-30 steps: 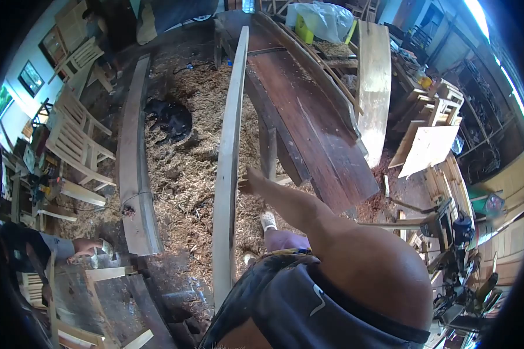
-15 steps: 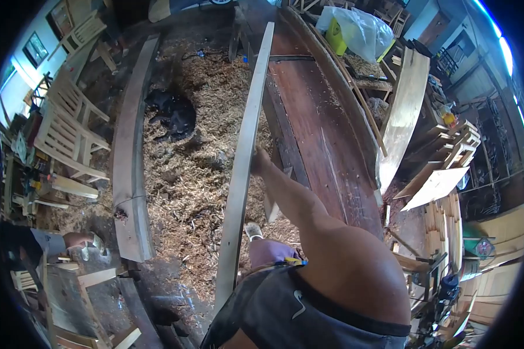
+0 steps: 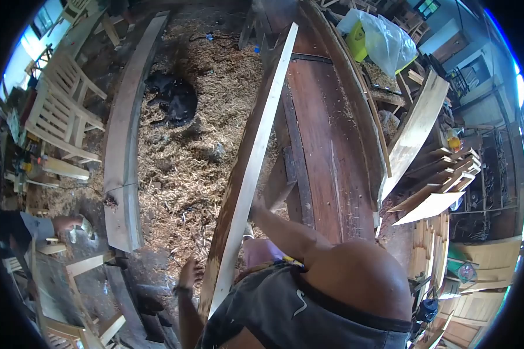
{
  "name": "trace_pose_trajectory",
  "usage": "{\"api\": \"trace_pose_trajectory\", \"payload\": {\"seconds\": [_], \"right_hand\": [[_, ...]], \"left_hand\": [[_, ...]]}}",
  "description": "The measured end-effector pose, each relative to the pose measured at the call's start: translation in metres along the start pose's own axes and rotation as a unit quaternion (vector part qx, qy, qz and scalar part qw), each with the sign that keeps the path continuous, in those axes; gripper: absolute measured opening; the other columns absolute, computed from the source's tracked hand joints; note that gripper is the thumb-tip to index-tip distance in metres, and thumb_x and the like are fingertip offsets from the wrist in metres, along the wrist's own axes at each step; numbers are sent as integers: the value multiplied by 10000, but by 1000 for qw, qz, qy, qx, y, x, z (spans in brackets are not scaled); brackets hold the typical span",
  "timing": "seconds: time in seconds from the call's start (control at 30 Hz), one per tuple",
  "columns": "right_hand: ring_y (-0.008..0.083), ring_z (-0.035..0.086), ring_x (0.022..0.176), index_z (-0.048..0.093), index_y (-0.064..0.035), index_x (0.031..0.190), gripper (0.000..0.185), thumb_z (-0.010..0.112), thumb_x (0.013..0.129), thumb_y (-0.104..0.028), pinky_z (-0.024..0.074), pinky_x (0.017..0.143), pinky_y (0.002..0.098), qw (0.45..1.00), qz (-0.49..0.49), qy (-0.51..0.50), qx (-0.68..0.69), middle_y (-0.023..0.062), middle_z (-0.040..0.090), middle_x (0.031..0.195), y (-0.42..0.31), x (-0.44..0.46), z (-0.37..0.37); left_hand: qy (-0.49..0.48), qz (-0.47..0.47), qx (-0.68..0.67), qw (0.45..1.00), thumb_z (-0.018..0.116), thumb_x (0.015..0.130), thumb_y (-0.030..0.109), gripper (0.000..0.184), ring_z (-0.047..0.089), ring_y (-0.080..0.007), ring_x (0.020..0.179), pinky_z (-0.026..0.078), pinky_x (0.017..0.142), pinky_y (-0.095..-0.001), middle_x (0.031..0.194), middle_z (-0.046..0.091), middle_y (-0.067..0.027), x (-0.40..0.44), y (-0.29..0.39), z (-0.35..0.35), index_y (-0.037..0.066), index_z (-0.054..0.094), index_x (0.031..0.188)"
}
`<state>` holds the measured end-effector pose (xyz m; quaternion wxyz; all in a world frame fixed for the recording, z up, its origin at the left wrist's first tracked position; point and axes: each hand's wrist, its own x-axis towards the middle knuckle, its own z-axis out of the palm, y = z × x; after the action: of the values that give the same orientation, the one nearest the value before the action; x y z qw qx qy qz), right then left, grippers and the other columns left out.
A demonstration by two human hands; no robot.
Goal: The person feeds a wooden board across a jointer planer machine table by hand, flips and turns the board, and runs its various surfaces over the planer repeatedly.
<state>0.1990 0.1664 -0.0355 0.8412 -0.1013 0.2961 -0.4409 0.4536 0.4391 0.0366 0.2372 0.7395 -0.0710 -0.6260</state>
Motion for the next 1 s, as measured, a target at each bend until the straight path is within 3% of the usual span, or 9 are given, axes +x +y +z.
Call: {"api": "trace_pose_trajectory", "payload": {"seconds": [0.07, 0.1, 0.17, 0.43, 0.47, 0.7, 0.87, 0.93, 1.0], "right_hand": [[261, 731, 742, 684, -85, 1143, 464, 539, 1024, -509, 629, 658, 416, 1000, 14, 9, 19, 125, 733, 919, 19, -16, 1], [261, 731, 744, 684, -85, 1143, 464, 541, 1024, -509, 629, 660, 417, 999, 21, 11, 23, 124, 733, 921, 26, -20, 4], [260, 731, 747, 684, -84, 1142, 464, 543, 1022, -509, 629, 663, 418, 999, 33, 16, 36, 124, 733, 924, 39, -28, 1], [257, 731, 759, 685, -80, 1138, 464, 555, 1018, -508, 628, 674, 426, 997, 29, 23, 62, 123, 734, 935, 52, -51, 10], [257, 731, 760, 685, -79, 1138, 464, 556, 1017, -508, 628, 676, 427, 997, 27, 24, 63, 123, 734, 937, 54, -55, 13], [255, 730, 771, 686, -76, 1134, 464, 566, 1013, -508, 627, 686, 434, 996, -33, 29, 83, 122, 735, 947, 76, -96, 28], [253, 730, 778, 686, -74, 1132, 464, 573, 1010, -507, 626, 693, 439, 987, -92, 35, 124, 121, 736, 954, 90, -142, 46], [232, 723, 832, 682, -62, 1130, 389, 589, 1029, -427, 614, 697, 397, 981, -111, 50, 150, 95, 723, 970, 86, -176, 72], [226, 703, 935, 666, -61, 1156, 366, 576, 1052, -401, 590, 760, 381, 979, -179, 95, 23, 71, 701, 1029, 87, -212, 106]], "left_hand": [[-11, 114, 286, 952, 369, 1051, 587, 697, 702, -370, 957, 543, 829, -489, 1093, 737, -231, 57, 22, 53, -8, 694, 1213], [-10, 215, 486, 847, 338, 1059, 551, 699, 694, -441, 1018, 538, 889, -533, 1123, 721, -287, 83, 20, 69, -33, 695, 1199], [65, 132, 368, 918, 285, 1066, 478, 692, 629, -517, 1104, 485, 978, -576, 1127, 672, -354, 19, 68, 94, -69, 704, 1134], [83, 192, 309, 928, 313, 1021, 700, 896, 661, -520, 1005, 495, 901, -559, 976, 701, -354, -10, 52, 79, -83, 746, 998], [100, 217, 296, 925, 469, 989, 703, 850, 692, -478, 944, 506, 847, -517, 937, 727, -329, -15, 57, 74, -100, 746, 1007], [50, 284, 321, 902, 525, 1011, 602, 718, 725, -408, 899, 520, 807, -482, 935, 753, -274, -37, 62, 44, -78, 754, 1019], [-67, 351, 304, 883, 397, 1073, 464, 600, 665, -501, 1004, 506, 871, -520, 1055, 697, -352, 18, 39, 23, -33, 734, 1078], [-128, 331, 385, 852, 359, 1081, 550, 656, 663, -481, 1044, 505, 864, -526, 1100, 699, -325, 6, 65, 35, 5, 719, 1148], [-175, 116, 333, 919, 368, 1070, 628, 707, 704, -347, 1042, 538, 821, -479, 1082, 743, -217, -74, 118, 60, 17, 683, 1238]]}}
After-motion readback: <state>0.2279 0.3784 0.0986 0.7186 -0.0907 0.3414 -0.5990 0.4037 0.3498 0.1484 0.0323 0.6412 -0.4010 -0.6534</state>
